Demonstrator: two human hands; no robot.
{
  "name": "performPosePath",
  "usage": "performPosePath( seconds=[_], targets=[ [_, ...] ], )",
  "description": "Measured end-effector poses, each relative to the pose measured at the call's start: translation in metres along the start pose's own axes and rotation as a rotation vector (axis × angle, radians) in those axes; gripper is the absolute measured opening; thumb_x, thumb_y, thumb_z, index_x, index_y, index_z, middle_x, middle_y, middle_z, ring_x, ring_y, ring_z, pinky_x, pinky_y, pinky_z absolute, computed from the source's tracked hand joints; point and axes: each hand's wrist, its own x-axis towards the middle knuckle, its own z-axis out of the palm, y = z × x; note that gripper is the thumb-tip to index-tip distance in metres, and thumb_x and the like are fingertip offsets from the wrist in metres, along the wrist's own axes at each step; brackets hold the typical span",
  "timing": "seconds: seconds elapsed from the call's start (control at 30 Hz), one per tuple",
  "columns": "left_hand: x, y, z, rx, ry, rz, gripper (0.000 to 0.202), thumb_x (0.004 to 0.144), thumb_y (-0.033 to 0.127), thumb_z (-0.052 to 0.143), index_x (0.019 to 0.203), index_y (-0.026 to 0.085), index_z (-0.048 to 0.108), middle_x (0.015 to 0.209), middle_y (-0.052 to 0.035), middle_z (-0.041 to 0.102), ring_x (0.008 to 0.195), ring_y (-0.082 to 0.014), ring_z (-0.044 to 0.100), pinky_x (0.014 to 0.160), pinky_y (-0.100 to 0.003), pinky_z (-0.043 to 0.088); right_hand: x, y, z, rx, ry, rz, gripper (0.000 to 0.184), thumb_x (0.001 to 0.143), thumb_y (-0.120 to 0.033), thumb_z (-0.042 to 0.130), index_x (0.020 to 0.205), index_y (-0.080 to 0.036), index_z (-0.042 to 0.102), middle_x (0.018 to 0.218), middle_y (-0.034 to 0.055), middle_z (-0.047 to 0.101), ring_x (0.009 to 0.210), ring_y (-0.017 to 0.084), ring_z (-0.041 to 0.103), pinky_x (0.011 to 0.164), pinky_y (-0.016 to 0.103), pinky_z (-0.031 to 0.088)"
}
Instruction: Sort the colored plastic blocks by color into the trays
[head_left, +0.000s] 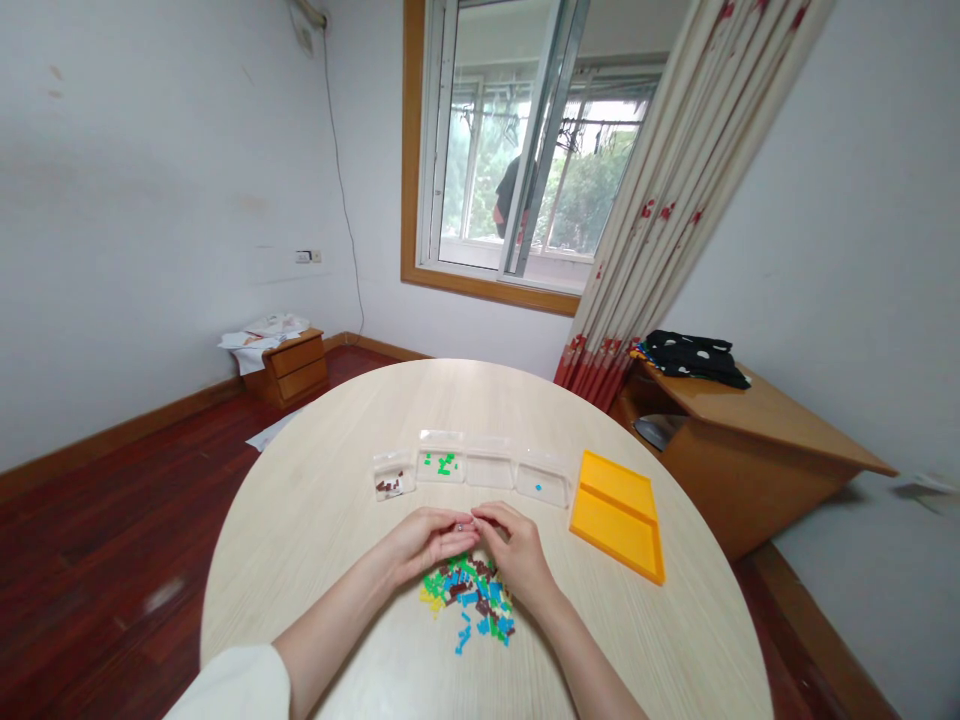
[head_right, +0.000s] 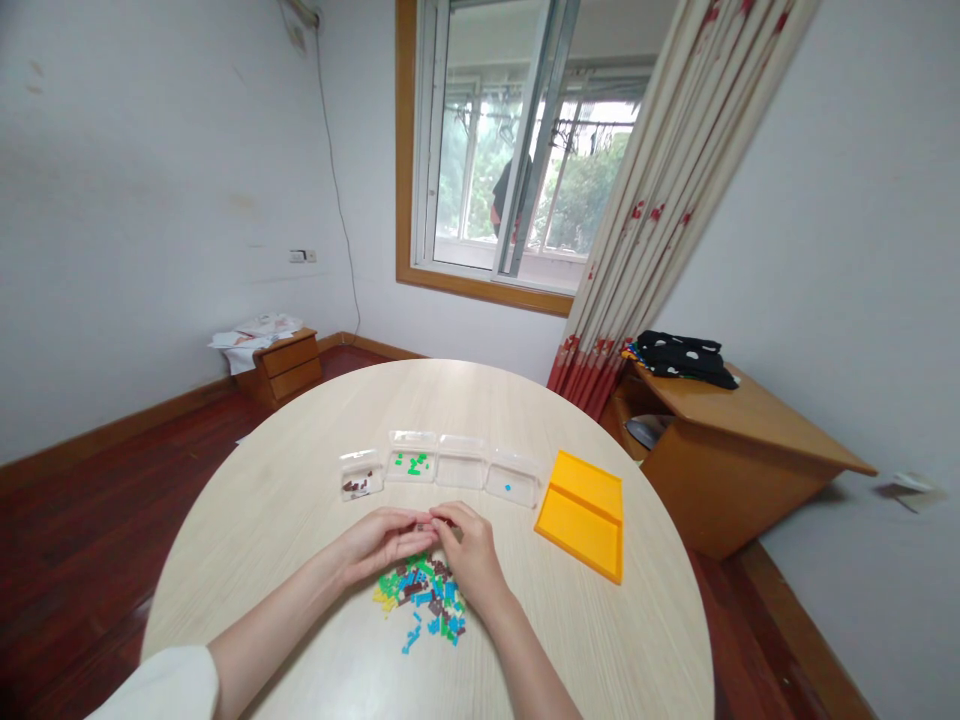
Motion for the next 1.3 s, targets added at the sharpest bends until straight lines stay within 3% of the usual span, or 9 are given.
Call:
performPosePath(
  seconds=[0.1,0.17,0.3,0.4,0.53,0.63,0.93,1.13,1.3],
  targets=[
    [0.006,0.005,-0.007,0.085,0.090,0.102,0.010,0.072,0.001,0.054,0.075,0.005,0.063,0.074,-0.0124,0.068,0.074,-0.0149,0.066,0.084,-0.027,0.049,0.002,0.003,-0.008,-0.022,0.005,0.037,0.015,0.078,-0.020,0.051,0.081,-0.017,0.066,0.083,0.0067,0.066,0.080,0.017,0.060,0.074,0.029,0.047],
    [0.010,0.014,-0.016,0.214,0.205,0.261,0.009,0.072,0.002,0.054,0.073,0.008,0.062,0.074,-0.0109,0.067,0.074,-0.0149,0.065,0.083,-0.030,0.050,0.002,0.004,-0.014,-0.054,-0.068,0.073,0.015,0.077,-0.019,0.052,0.079,-0.016,0.067,0.082,0.0061,0.067,0.078,0.017,0.060,0.073,0.028,0.046],
    [0.013,0.039,-0.044,0.702,0.488,0.735,0.017,0.077,0.013,0.047,0.079,0.011,0.063,0.084,-0.0092,0.067,0.079,-0.0168,0.063,0.080,-0.035,0.050,-0.002,0.004,-0.019,-0.136,-0.239,0.132,0.015,0.073,-0.013,0.053,0.075,-0.016,0.068,0.076,0.0041,0.065,0.070,0.014,0.059,0.066,0.024,0.045],
    [0.012,0.050,-0.062,1.081,0.612,0.861,0.025,0.074,0.011,0.041,0.084,0.013,0.064,0.083,-0.0087,0.067,0.077,-0.0173,0.061,0.076,-0.034,0.048,-0.004,0.001,-0.020,-0.178,-0.350,0.137,0.017,0.071,-0.009,0.053,0.072,-0.016,0.069,0.072,0.0031,0.065,0.068,0.013,0.058,0.062,0.022,0.043],
    [0.015,0.049,-0.071,1.421,0.567,0.890,0.032,0.068,0.003,0.037,0.078,0.014,0.065,0.082,-0.0086,0.066,0.077,-0.0181,0.059,0.075,-0.032,0.045,-0.004,-0.005,-0.021,-0.204,-0.428,0.147,0.017,0.071,-0.009,0.055,0.073,-0.017,0.071,0.073,0.0034,0.065,0.067,0.013,0.057,0.061,0.022,0.042],
    [0.020,0.045,-0.074,1.518,0.521,0.894,0.035,0.066,0.001,0.035,0.079,0.014,0.065,0.084,-0.0094,0.066,0.079,-0.0187,0.057,0.075,-0.031,0.044,-0.004,-0.006,-0.024,-0.199,-0.450,0.154,0.018,0.070,-0.010,0.057,0.077,-0.018,0.071,0.075,0.0034,0.065,0.068,0.013,0.057,0.062,0.022,0.043],
    [0.028,0.044,-0.084,1.608,0.482,0.930,0.032,0.072,0.001,0.038,0.084,0.015,0.064,0.092,-0.0095,0.064,0.088,-0.0187,0.056,0.084,-0.033,0.042,-0.007,-0.005,-0.024,-0.244,-0.489,0.131,0.019,0.070,-0.011,0.059,0.083,-0.018,0.070,0.082,0.0043,0.065,0.074,0.015,0.058,0.067,0.024,0.044],
    [0.016,0.044,-0.071,1.585,0.536,0.959,0.023,0.076,0.007,0.043,0.085,0.015,0.062,0.091,-0.0097,0.062,0.087,-0.0191,0.055,0.081,-0.033,0.042,-0.007,-0.007,-0.011,-0.221,-0.380,0.016,0.018,0.077,-0.010,0.053,0.084,-0.018,0.068,0.083,0.0042,0.064,0.080,0.015,0.057,0.074,0.025,0.044],
    [0.010,0.041,-0.059,1.518,0.548,1.012,0.021,0.080,0.014,0.042,0.086,0.016,0.061,0.088,-0.0079,0.062,0.086,-0.0186,0.055,0.080,-0.031,0.042,-0.012,-0.009,0.012,-0.244,-0.398,-0.133,0.026,0.083,-0.008,0.047,0.096,-0.020,0.066,0.096,0.0060,0.062,0.092,0.016,0.054,0.084,0.029,0.041]
  ],
)
